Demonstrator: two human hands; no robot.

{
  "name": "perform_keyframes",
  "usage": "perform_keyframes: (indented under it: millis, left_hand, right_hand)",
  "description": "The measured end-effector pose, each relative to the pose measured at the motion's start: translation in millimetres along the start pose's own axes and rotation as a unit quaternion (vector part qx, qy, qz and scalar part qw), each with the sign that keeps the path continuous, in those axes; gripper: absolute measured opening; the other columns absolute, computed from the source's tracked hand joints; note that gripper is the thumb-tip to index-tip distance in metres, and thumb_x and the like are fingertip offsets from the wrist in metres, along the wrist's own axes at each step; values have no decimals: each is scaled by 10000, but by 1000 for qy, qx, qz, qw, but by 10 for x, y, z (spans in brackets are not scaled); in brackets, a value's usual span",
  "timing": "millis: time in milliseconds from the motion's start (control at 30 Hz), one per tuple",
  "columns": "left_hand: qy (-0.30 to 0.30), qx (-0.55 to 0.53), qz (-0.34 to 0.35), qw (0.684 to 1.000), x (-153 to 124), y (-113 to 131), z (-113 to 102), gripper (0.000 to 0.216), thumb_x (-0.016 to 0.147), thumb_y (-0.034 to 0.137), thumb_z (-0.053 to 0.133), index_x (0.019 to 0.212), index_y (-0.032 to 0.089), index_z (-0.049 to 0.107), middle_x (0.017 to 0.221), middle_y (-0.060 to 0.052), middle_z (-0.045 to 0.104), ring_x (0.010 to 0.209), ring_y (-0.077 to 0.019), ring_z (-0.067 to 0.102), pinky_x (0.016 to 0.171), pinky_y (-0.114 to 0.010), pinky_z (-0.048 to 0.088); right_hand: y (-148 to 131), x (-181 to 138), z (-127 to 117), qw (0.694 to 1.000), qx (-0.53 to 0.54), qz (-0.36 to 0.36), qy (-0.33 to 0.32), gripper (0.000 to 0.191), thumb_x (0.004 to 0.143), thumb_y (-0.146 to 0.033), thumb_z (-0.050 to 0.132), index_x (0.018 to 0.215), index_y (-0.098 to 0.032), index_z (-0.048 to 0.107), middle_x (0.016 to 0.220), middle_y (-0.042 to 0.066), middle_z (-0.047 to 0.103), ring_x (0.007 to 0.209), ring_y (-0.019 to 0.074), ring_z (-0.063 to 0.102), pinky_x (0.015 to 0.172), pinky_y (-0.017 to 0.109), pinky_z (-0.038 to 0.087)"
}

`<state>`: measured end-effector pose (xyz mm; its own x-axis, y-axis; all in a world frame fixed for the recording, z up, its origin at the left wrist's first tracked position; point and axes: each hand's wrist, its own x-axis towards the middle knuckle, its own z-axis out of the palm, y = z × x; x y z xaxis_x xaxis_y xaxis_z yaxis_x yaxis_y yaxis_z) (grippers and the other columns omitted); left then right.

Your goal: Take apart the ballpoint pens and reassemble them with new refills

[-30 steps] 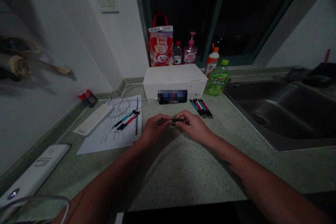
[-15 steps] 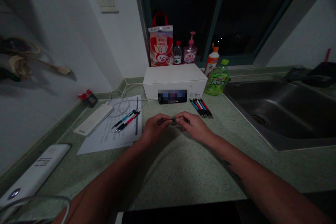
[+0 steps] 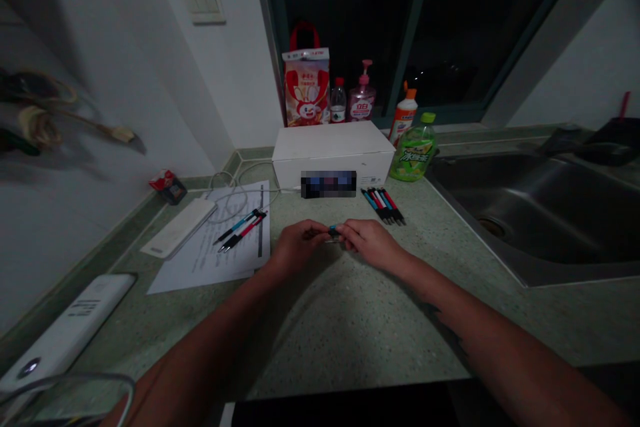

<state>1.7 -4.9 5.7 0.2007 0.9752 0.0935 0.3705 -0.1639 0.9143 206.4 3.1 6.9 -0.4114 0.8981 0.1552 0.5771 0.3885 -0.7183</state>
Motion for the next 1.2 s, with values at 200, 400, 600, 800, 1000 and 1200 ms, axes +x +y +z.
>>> perform_keyframes:
  millis: [200, 400, 600, 800, 1000, 1200]
  left_hand:
    - [-30, 129, 47, 990, 2, -68, -2, 150, 848, 222, 657, 955, 209, 762, 921, -44, 751, 839, -180, 669, 793, -310, 506]
    - [-64, 208, 100, 971, -5, -34, -23, 158, 830, 190, 673, 958, 208, 763, 882, -36, 703, 837, -181, 619, 770, -299, 463]
    - [-116, 278, 58, 952, -51, 28, -9, 131, 816, 249, 692, 917, 207, 765, 893, -43, 697, 809, -193, 621, 701, -293, 442]
    - [-119, 306, 75, 941, -74, 46, -62, 122, 819, 229, 689, 919, 220, 757, 915, -44, 701, 840, -200, 624, 731, -310, 447]
    - [-65, 297, 84, 949, -12, 2, -64, 97, 865, 229, 655, 910, 188, 731, 908, -45, 675, 866, -194, 606, 758, -310, 457]
    - [-38, 334, 90, 938, 120, -112, 61, 136, 906, 176, 606, 949, 193, 734, 969, -55, 679, 979, -213, 586, 860, -336, 453]
  right_hand:
    - [4, 19, 13, 998, -3, 26, -54, 395, 1069, -282, 482, 751, -158, 681, 637, -9, 639, 601, 126, 586, 628, 227, 372]
    - [4, 22, -29, 997, -73, 16, -21, 368, 1062, -310, 512, 770, -166, 685, 748, 19, 670, 711, 148, 607, 645, 236, 352]
    - [54, 10, -70, 987, -159, 14, 20, 45, 920, -198, 708, 892, -177, 679, 860, -1, 657, 746, 132, 579, 632, 223, 327]
    - [68, -10, -48, 980, -199, -10, -17, 32, 905, -153, 674, 889, -181, 680, 904, 9, 624, 775, 133, 577, 673, 221, 350]
    - [99, -2, -37, 973, -227, -12, -38, 58, 890, -146, 663, 867, -195, 683, 905, 5, 615, 787, 143, 581, 679, 229, 354]
    - [93, -5, -42, 968, -246, -11, -48, 65, 892, -153, 645, 873, -201, 684, 904, 7, 619, 790, 151, 584, 651, 236, 343]
